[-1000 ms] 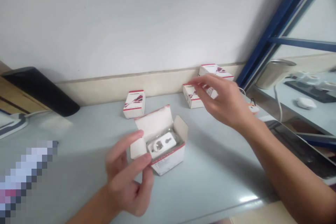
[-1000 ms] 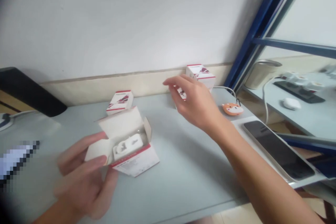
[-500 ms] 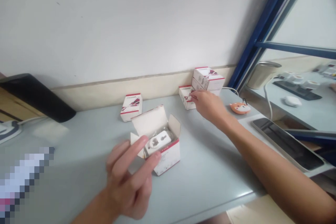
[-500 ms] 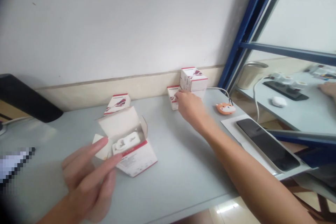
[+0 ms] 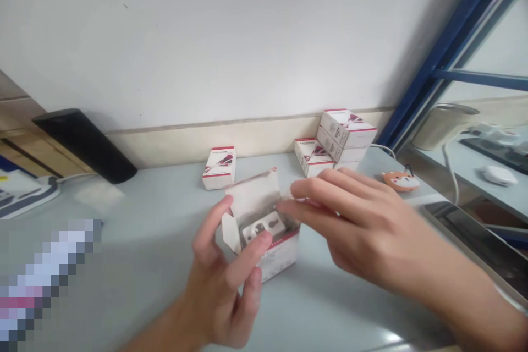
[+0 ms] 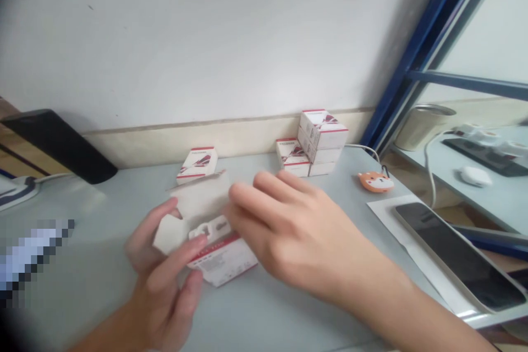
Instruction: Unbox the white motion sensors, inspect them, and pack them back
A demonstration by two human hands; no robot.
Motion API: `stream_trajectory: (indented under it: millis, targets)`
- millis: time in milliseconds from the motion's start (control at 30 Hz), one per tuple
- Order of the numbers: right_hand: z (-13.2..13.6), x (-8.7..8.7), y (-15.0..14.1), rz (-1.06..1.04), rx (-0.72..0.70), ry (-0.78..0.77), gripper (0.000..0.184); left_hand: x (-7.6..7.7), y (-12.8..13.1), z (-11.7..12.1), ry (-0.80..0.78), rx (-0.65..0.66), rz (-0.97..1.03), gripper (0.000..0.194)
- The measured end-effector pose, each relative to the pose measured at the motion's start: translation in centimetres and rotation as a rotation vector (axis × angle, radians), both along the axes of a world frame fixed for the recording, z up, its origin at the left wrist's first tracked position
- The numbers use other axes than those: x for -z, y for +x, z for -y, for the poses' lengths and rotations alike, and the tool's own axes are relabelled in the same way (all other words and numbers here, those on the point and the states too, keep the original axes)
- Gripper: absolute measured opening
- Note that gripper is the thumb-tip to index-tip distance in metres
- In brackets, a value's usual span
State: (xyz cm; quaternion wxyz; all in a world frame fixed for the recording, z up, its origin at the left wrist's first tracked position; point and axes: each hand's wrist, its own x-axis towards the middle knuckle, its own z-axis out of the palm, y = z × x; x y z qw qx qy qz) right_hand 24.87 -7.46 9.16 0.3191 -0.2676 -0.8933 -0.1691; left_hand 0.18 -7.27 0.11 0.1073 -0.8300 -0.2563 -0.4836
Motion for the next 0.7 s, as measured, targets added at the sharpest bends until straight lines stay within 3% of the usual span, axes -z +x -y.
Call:
stream_trajectory:
  millis: [167, 467, 700]
  targets:
    - [-0.6, 0.6, 0.1, 0.031, 0.048, -0.008, 0.039, 0.4, 0.1, -0.3, -0.013, -0.014, 0.011, 0.059]
    - [0.6, 0.4, -1.1, 0.014, 0.12, 0.18, 0.038, -0.4, 0.2, -0.1, 0.029, -0.048, -0.05, 0.049]
    - [0.4, 1.0, -1.4, 0.034, -0.032, 0.119, 0.039, 0.1, 0.2, 0.0, 0.061, -0.052, -0.056, 0.049]
